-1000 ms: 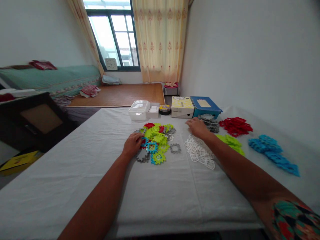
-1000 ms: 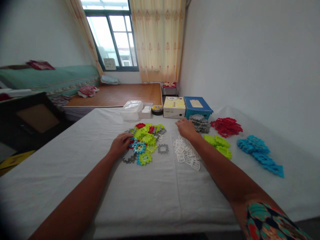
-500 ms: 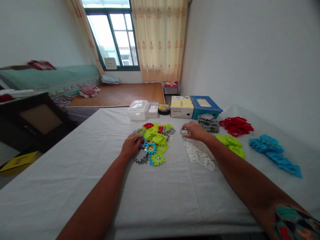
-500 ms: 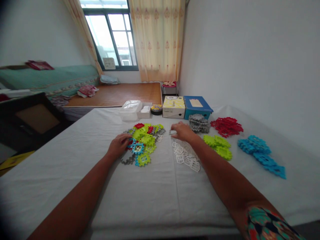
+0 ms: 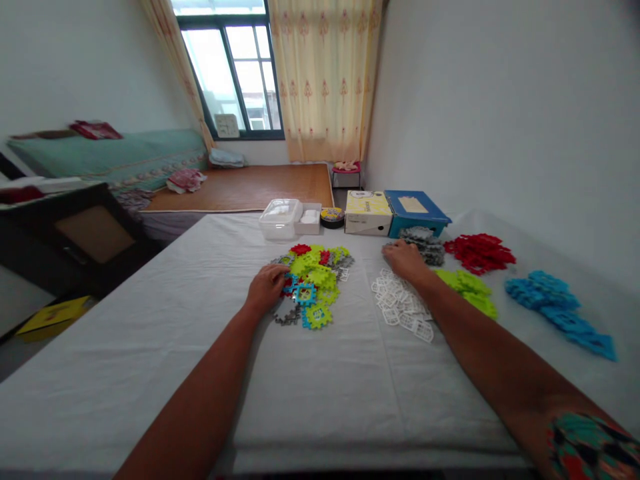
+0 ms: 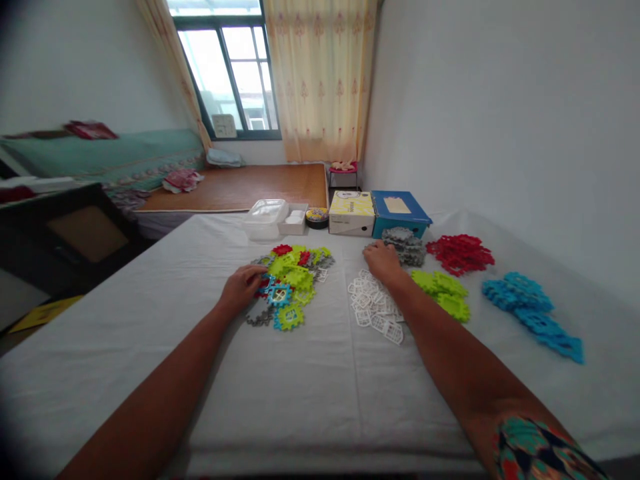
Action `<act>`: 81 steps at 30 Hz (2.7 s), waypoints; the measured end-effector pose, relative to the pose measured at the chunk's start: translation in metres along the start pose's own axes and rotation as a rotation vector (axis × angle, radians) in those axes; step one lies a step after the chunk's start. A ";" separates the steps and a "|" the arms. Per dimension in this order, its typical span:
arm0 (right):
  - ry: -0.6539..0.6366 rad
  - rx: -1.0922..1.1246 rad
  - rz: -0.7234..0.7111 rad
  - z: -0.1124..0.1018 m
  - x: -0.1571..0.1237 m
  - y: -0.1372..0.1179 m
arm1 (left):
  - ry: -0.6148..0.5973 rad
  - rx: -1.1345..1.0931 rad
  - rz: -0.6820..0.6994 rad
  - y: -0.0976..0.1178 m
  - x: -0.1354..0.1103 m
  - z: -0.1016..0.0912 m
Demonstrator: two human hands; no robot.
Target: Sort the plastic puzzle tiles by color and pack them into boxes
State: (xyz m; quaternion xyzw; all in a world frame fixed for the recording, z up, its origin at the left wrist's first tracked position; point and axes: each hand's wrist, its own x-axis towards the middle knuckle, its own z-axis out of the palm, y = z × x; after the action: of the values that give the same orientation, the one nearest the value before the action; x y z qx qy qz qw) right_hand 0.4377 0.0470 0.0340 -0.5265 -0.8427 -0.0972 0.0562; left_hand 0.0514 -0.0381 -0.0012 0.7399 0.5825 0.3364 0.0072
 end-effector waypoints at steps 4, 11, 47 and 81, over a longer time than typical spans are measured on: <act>0.084 0.184 -0.156 -0.006 -0.003 -0.039 | -0.005 0.005 -0.003 0.002 0.000 -0.001; 0.094 0.369 -0.464 -0.001 -0.006 -0.123 | -0.020 0.006 -0.007 0.004 0.000 -0.003; 0.297 0.703 0.627 -0.009 -0.209 0.122 | -0.068 0.091 0.009 -0.008 0.004 -0.001; 0.105 0.593 -0.243 -0.017 -0.032 -0.132 | -0.061 0.055 -0.024 -0.009 0.002 -0.001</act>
State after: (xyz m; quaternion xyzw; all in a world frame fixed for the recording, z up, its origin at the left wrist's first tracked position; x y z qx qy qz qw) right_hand 0.3331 -0.0413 0.0308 -0.3769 -0.8870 0.1195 0.2385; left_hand 0.0433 -0.0344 -0.0028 0.7426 0.6000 0.2974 0.0089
